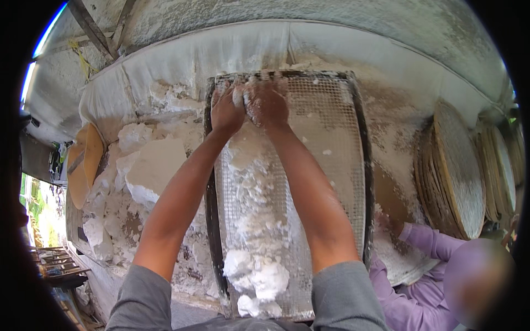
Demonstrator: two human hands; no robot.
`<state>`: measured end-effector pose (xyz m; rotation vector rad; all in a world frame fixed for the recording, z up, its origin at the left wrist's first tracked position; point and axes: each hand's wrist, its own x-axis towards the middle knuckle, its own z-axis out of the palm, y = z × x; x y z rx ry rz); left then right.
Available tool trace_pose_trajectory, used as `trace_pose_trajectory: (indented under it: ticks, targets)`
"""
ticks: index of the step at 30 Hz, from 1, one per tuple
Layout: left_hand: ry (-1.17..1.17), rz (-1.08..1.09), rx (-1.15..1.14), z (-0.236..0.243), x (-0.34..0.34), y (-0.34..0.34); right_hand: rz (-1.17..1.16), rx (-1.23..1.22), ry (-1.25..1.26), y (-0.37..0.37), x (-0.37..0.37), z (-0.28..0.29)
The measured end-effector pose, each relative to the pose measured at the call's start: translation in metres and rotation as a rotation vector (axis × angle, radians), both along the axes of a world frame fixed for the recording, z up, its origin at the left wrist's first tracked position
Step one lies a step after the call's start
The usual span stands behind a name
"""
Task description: The person repeatedly picks up chunks of a white solid material and rubs them against a metal grater to produce fine particles. The person works continuously, handling multiple pieces and allowing the grated material to fall through the mesh.
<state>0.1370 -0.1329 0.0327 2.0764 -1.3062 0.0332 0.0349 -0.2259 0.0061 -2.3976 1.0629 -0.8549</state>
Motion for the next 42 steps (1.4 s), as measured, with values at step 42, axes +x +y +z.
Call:
trace_pose_trajectory:
  ticks: [42]
  targets:
    - [0.423, -0.478, 0.039, -0.042, -0.147, 0.332, 0.351, 0.801, -0.105, 0.303, -0.256, 0.007]
